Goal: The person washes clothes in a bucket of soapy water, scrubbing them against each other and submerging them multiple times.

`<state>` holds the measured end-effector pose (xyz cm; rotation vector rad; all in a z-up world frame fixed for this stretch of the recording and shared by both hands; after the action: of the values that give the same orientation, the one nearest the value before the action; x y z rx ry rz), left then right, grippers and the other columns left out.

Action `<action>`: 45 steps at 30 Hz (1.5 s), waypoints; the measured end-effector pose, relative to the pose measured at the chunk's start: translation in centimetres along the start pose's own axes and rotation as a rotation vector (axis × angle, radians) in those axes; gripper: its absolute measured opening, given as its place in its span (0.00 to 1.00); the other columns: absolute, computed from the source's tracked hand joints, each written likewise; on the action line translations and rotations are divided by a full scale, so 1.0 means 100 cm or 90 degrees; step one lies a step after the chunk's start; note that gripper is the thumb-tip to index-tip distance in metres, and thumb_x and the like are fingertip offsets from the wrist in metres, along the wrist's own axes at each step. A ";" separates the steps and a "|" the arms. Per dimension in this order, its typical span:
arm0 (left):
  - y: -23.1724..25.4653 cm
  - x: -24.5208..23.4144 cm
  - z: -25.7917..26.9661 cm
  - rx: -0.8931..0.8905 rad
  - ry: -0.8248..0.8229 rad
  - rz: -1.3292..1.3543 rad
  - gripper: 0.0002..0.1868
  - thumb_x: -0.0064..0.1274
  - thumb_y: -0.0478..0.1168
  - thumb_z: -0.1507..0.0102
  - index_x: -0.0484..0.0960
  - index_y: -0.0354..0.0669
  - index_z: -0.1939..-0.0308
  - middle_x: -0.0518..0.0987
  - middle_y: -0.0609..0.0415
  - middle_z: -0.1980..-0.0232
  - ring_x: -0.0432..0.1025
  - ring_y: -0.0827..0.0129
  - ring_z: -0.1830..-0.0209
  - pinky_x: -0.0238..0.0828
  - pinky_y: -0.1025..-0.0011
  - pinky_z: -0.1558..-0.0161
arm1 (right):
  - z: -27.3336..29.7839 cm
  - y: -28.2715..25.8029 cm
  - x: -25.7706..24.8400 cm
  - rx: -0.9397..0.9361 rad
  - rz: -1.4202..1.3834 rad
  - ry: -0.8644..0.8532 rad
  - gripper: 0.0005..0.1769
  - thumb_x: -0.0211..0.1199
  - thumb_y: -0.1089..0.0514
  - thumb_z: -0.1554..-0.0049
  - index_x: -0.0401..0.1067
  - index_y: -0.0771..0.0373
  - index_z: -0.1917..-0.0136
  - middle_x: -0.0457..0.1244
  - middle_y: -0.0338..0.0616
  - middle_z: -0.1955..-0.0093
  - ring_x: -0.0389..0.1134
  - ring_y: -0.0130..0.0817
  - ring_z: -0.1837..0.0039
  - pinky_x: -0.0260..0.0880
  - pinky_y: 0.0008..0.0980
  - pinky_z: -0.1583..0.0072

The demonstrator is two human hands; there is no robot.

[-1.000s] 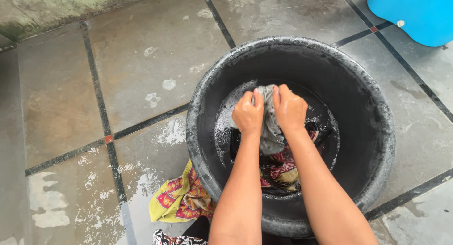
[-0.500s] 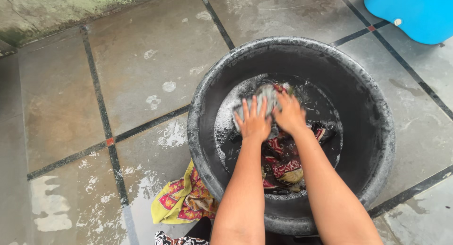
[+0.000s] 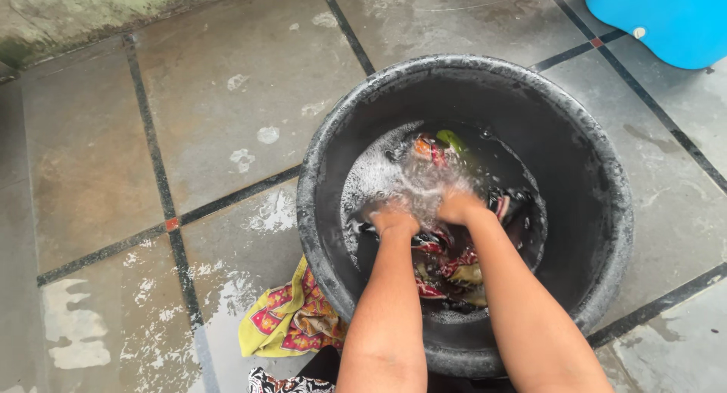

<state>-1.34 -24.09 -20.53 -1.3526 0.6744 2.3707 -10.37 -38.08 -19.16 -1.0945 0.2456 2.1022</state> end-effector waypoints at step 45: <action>0.019 -0.150 0.063 -0.189 0.493 0.575 0.09 0.56 0.38 0.44 0.82 0.44 0.61 0.83 0.39 0.64 0.78 0.43 0.60 0.71 0.49 0.57 | 0.103 -0.035 -0.124 -0.028 -0.164 0.748 0.15 0.70 0.60 0.52 0.71 0.56 0.51 0.62 0.47 0.46 0.69 0.54 0.45 0.71 0.52 0.48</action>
<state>0.68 -22.95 -4.27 -2.5750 1.4198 2.5625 -9.98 -37.28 -2.67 -2.1410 0.5594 1.0314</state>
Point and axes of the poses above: each hand's wrist, its own z-axis away from the middle knuckle, its own x-axis out of the palm, y = z × x, the point moved 4 cm from there along -z, towards the middle knuckle
